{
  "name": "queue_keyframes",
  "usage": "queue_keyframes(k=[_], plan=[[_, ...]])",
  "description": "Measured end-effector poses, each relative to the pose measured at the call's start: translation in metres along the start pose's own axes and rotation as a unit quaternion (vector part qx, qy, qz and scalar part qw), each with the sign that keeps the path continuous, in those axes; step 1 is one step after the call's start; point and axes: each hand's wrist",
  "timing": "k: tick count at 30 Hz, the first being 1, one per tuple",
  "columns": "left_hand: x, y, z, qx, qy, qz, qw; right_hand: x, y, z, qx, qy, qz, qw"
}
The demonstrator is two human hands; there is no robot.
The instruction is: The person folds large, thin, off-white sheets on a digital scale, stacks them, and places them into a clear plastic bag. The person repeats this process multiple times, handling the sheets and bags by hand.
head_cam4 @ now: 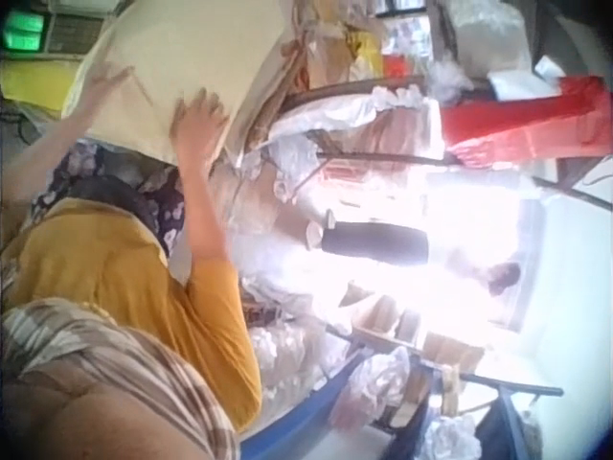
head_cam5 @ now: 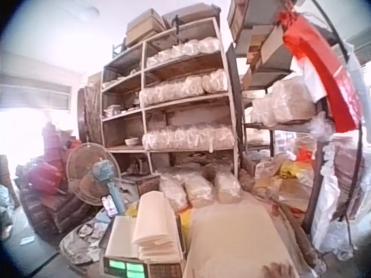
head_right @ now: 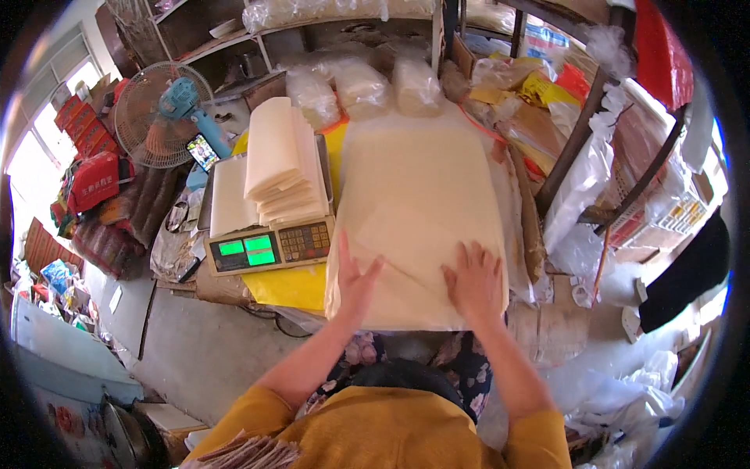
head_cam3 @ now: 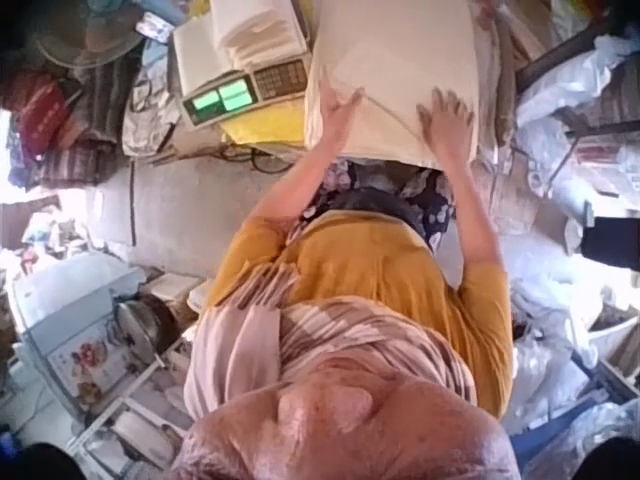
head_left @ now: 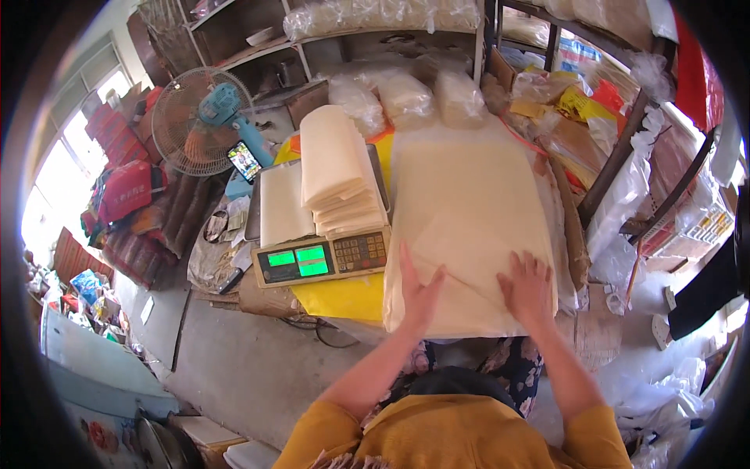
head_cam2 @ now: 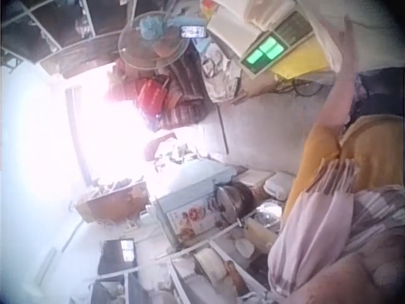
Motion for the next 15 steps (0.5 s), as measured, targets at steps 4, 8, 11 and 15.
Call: queue_keyframes(k=[4, 8, 11, 15], plan=[[0.031, 0.013, 0.001, 0.215, -0.046, 0.252, 0.942, 0.038, -0.030, -0.004, -0.087, -0.013, 0.109, 0.990], [-0.003, 0.031, 0.030, 0.033, -0.163, 0.058, 0.984, 0.008, -0.006, -0.030, -0.061, 0.062, 0.036, 0.996], [-0.081, 0.109, 0.043, -0.017, -0.067, -0.115, 0.991, 0.003, 0.018, -0.049, -0.058, 0.064, 0.037, 0.996], [-0.181, 0.160, 0.086, 0.040, 0.011, -0.103, 0.994, 0.003, 0.012, -0.043, -0.044, 0.094, 0.052, 0.993]])
Point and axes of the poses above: each hand's wrist, its own x-axis away from the middle knuckle, its own z-axis out of the back of the hand, y = z × x, and after that the axes turned 9 degrees about x, right-handed
